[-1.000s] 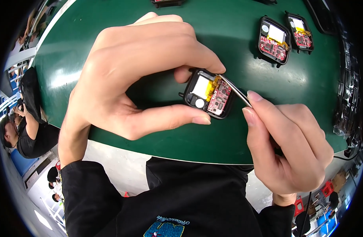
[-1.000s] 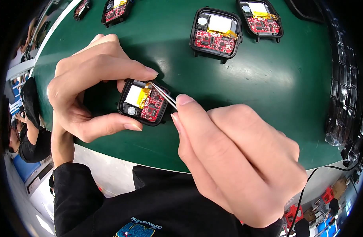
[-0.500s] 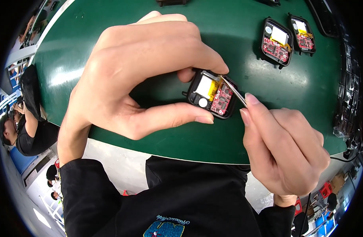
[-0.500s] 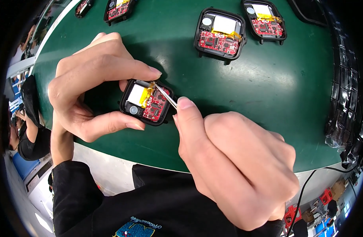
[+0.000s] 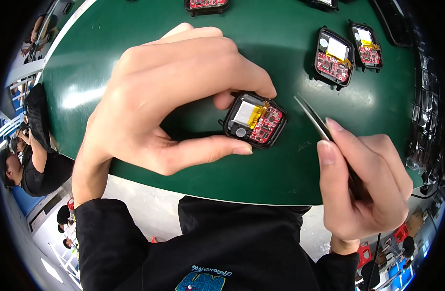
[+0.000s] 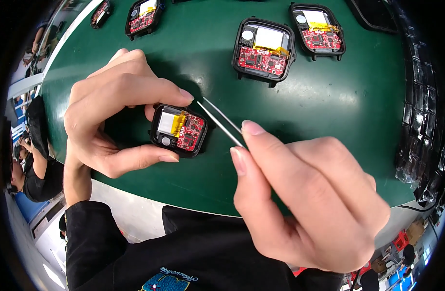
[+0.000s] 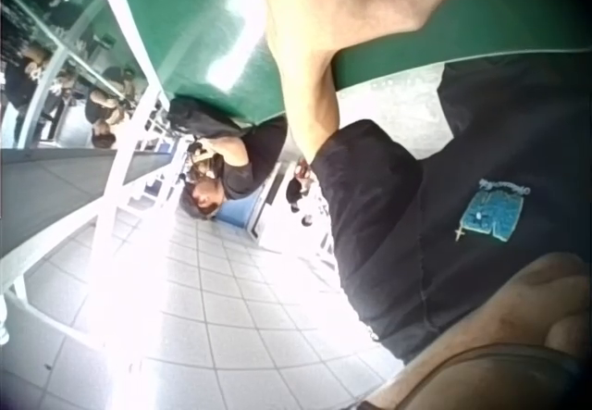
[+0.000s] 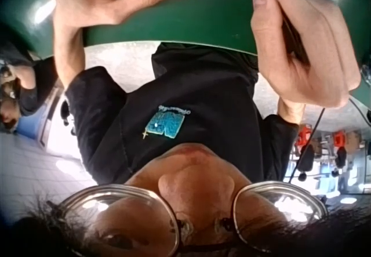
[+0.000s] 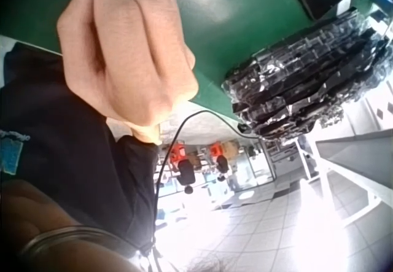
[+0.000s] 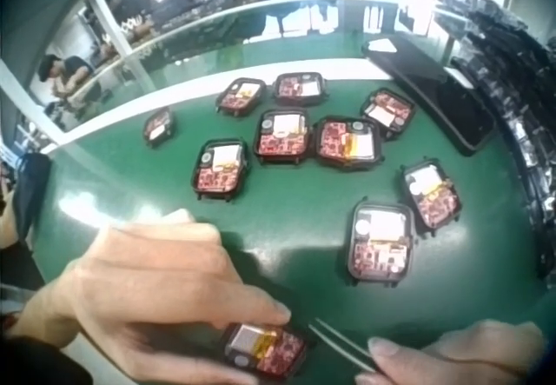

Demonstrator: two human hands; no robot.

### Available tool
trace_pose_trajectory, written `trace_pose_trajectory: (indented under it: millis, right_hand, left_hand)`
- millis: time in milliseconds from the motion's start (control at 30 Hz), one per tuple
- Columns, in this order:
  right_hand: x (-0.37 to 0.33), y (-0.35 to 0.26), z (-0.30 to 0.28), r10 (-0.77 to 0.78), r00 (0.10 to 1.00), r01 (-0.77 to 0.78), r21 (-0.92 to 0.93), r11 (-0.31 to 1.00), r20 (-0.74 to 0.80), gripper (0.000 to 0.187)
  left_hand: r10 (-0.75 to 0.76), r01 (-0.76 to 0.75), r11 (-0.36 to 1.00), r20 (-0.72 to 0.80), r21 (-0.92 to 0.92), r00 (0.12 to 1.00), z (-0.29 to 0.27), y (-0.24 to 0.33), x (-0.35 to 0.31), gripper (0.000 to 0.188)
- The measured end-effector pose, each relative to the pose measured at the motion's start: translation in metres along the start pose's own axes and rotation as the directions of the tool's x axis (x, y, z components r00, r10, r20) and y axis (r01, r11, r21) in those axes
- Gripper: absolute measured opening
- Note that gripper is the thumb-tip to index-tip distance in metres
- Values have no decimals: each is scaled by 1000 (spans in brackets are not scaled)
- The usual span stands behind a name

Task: The recorder uses tweezers to manipulate small components inside smartwatch casings and then places them into an organized tray.

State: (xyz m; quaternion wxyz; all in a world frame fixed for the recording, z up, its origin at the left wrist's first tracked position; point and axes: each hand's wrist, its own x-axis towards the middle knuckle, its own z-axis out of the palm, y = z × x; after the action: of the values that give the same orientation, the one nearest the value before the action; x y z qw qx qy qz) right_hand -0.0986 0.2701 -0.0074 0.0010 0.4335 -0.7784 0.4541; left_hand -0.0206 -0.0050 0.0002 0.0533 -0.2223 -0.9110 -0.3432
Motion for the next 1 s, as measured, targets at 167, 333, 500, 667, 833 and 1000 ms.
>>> trace_pose_trajectory:
  millis: [167, 333, 500, 667, 833, 1000]
  right_hand:
    - [1, -7, -8, 135, 991, -134, 65, 989, -5, 20]
    - [-1, -6, -6, 187, 981, -178, 127, 976, -59, 20]
    - [1, -10, -9, 223, 971, -206, 172, 963, -86, 21]
    - [0, -3, -7, 191, 969, -153, 227, 962, -157, 20]
    - [-2, -6, -6, 221, 959, -168, 271, 948, -178, 18]
    - [-7, -3, -6, 237, 956, -172, 324, 930, -174, 17]
  left_hand:
    - [-19, 20, 999, -25, 25, 1000, 2, 5, 4, 57]
    - [22, -23, 998, 9, 52, 1000, 1, 3, 2, 58]
    - [-46, 45, 998, 10, 31, 999, -2, 10, 5, 57]
    - [-60, 59, 997, 8, 42, 998, -3, 15, 3, 52]
    - [-84, 105, 989, -184, 106, 979, 4, 17, 3, 62]
    - [-28, 153, 937, -370, 314, 928, -6, 15, -5, 60]
